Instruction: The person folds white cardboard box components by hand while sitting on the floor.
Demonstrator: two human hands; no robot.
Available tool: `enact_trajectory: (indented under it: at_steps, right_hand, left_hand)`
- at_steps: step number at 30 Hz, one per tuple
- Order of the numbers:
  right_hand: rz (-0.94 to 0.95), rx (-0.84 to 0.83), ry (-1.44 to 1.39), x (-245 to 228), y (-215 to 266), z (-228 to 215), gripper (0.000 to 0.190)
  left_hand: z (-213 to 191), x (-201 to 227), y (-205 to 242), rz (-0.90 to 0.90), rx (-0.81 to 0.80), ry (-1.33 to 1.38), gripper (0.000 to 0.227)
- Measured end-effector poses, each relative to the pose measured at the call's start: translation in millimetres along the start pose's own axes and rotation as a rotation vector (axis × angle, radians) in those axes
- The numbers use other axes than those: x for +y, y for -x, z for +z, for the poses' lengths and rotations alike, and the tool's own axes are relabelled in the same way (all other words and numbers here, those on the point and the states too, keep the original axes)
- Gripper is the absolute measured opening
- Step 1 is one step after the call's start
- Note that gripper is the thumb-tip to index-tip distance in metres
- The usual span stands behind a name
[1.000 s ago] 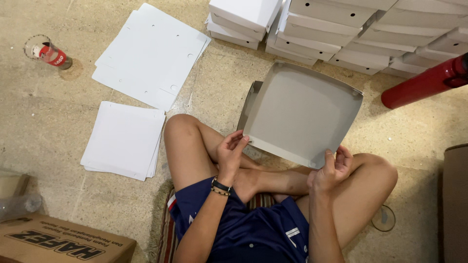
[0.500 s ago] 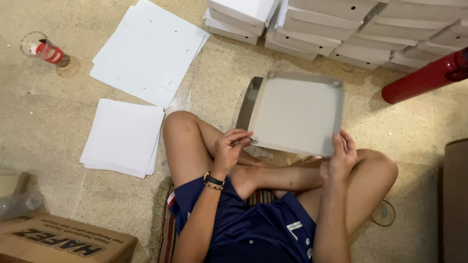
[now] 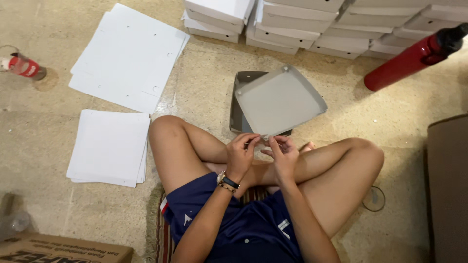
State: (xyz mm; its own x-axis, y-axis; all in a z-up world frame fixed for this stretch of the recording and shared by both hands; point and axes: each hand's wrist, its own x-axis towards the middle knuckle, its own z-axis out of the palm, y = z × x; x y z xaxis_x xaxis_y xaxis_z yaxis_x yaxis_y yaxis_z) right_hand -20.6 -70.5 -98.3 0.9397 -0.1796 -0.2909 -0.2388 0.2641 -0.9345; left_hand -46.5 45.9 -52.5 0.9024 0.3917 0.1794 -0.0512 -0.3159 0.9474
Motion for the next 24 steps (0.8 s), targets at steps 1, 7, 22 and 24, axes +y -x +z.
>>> enact_trajectory:
  at_steps: [1,7,22,24]
  right_hand:
    - [-0.002,0.006,-0.001,0,-1,0,0.022]
    - [0.07,0.072,-0.132,10,-3,0,0.01]
    - [-0.127,0.069,-0.037,14,-3,1,0.015]
    - [-0.16,0.063,-0.019,19,-7,-4,0.02]
  left_hand:
    - [2,2,0,0.002,-0.006,0.002,0.007]
    - [6,2,-3,0.102,0.023,-0.072,0.008]
    - [17,-13,2,0.272,-0.012,-0.228,0.015]
    - [18,-8,3,0.263,-0.026,-0.209,0.016]
